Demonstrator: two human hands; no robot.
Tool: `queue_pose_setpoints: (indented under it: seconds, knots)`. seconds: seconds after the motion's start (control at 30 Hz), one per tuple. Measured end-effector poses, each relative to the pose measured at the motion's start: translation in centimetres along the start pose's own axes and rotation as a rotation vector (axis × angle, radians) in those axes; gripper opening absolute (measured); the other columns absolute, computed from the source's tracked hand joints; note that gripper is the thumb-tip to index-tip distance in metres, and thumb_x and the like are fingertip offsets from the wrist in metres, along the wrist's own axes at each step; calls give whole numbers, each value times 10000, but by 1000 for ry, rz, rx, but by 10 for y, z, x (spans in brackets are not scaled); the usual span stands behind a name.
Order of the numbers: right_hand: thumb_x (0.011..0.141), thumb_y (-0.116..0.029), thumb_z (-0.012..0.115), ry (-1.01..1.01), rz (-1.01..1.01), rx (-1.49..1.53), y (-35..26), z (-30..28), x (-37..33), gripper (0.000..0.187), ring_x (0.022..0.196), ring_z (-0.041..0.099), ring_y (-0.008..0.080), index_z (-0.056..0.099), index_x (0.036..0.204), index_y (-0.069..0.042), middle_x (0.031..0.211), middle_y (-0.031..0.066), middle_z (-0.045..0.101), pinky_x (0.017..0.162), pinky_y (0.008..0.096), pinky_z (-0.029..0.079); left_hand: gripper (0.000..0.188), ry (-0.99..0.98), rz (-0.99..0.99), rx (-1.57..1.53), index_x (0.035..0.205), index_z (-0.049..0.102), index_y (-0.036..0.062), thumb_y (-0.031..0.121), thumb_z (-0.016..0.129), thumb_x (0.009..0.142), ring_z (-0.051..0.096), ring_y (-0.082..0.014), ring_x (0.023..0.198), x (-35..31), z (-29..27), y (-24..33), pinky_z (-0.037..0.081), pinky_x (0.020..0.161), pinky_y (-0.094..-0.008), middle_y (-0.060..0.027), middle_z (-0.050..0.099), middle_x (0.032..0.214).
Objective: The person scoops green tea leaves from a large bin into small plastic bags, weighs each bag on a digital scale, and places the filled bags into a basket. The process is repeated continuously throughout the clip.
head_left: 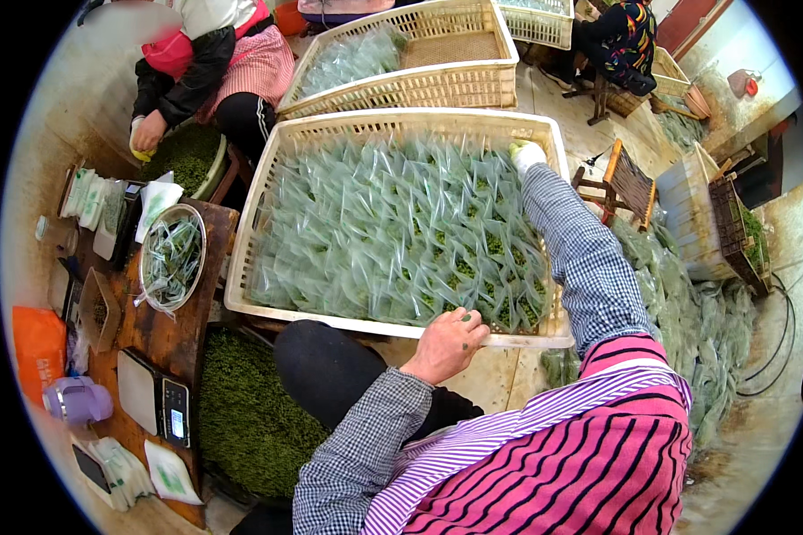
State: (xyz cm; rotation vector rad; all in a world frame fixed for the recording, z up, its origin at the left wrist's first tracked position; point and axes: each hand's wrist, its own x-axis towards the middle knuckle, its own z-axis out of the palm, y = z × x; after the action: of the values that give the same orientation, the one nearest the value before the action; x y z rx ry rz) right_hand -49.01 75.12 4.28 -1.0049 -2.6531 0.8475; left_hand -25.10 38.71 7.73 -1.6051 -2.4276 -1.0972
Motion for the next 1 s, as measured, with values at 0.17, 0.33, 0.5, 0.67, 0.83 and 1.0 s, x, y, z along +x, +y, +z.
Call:
queue_pose_setpoints:
  seconds: [0.17,0.33,0.5,0.67,0.83,1.0]
  knots:
    - [943,-383,417,-187,-169,-517,-15,1,-9,449,1144,545,340,615,1179,-57,1210,192,595,996,389,404,265,18,23,-30,935,579,104,117,674,688,549,-235,854,3,0,0,479,712,-358,-38,530,876]
    - [935,-400,432,-165,-71,-401,-25,23,-25,448,1147,547,328,626,1153,-60,1204,190,598,997,385,403,284,34,29,-90,944,579,106,96,667,674,550,-247,838,0,6,-1,480,715,-359,-45,529,870]
    - [911,-410,509,-234,-284,-436,18,43,45,469,1215,503,302,604,1215,-66,1290,165,560,1021,361,389,372,13,19,-7,1039,583,115,138,688,683,550,-239,891,0,3,3,448,781,-365,-35,555,923]
    - [962,-511,320,-275,-514,-529,58,48,107,572,1190,511,334,556,1275,-93,1312,178,534,1020,397,392,470,221,-127,54,1194,581,118,276,705,769,541,-235,1099,-42,-36,10,408,911,-374,-82,561,1232]
    - [915,-502,514,-46,-424,34,21,25,81,749,1248,451,326,331,1412,28,1379,225,445,1037,346,371,250,979,-702,213,1053,629,62,150,673,823,616,-274,921,-209,-120,4,505,832,-373,-108,637,1025]
    - [959,-275,529,-176,-496,382,-72,10,-53,591,1266,447,258,316,1426,17,1413,176,433,1056,314,344,200,1566,-1440,792,902,568,19,217,593,888,581,-325,792,-411,-201,33,462,728,-429,-167,569,906]
